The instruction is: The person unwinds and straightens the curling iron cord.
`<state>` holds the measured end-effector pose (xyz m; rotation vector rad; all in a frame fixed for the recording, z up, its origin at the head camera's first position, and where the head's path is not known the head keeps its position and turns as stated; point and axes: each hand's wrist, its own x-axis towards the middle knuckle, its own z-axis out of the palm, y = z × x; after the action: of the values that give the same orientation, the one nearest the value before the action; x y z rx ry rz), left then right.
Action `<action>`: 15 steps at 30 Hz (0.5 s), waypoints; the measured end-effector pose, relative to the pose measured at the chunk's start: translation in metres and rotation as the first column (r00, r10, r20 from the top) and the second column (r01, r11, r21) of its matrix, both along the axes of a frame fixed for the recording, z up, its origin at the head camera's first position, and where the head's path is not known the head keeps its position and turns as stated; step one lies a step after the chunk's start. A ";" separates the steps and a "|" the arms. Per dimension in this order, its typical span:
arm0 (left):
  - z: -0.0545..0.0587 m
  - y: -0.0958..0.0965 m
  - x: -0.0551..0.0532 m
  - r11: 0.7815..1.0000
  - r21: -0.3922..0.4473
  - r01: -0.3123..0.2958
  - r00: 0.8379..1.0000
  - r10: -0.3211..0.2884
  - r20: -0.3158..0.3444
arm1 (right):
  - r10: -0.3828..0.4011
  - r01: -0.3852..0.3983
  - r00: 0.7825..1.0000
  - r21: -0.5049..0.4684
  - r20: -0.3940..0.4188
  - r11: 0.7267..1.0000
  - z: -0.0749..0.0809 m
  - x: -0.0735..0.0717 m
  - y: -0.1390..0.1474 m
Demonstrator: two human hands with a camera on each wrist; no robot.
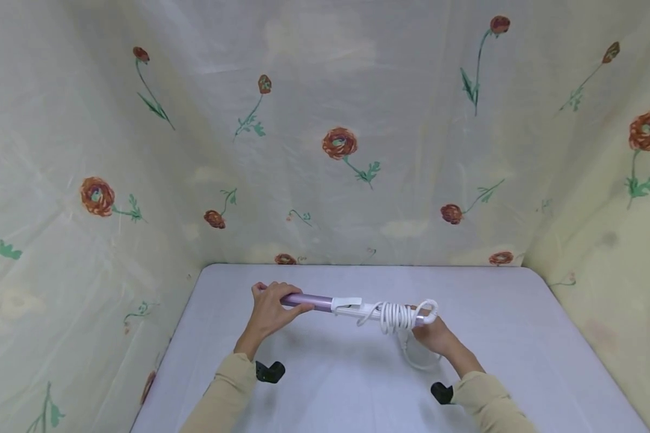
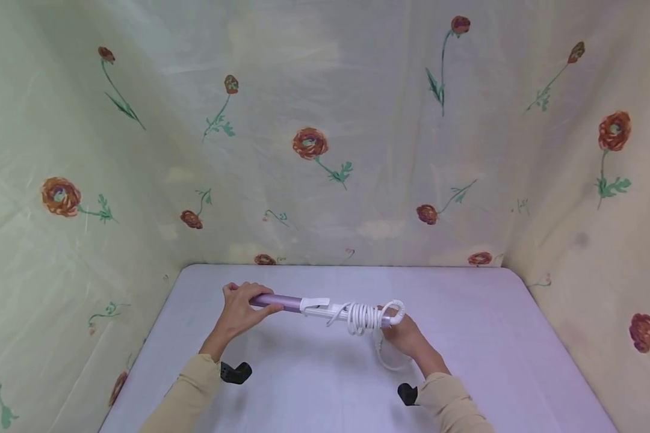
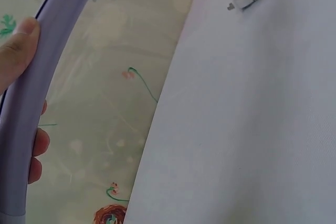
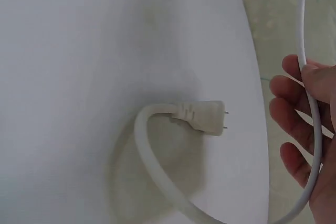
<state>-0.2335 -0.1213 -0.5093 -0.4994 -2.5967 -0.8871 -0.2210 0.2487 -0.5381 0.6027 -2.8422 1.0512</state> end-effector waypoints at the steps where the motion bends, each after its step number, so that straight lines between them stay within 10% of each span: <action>1: 0.000 0.001 0.000 1.000 -0.001 -0.001 1.000 0.001 -0.009 | -0.028 0.028 1.000 0.017 -0.015 0.999 -0.003 0.002 -0.002; 8: 0.000 0.006 -0.001 0.999 -0.015 -0.033 0.997 0.032 -0.063 | 0.084 0.011 0.918 0.238 -0.387 0.971 -0.019 0.016 -0.025; 15: -0.001 0.009 0.000 0.998 -0.029 -0.064 0.995 0.061 -0.073 | 0.137 -0.053 0.947 0.279 -0.291 0.959 -0.017 0.036 -0.058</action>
<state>-0.2332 -0.1124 -0.5104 -0.4474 -2.5500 -0.7948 -0.1855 0.1904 -0.5553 0.8499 -2.7127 0.5216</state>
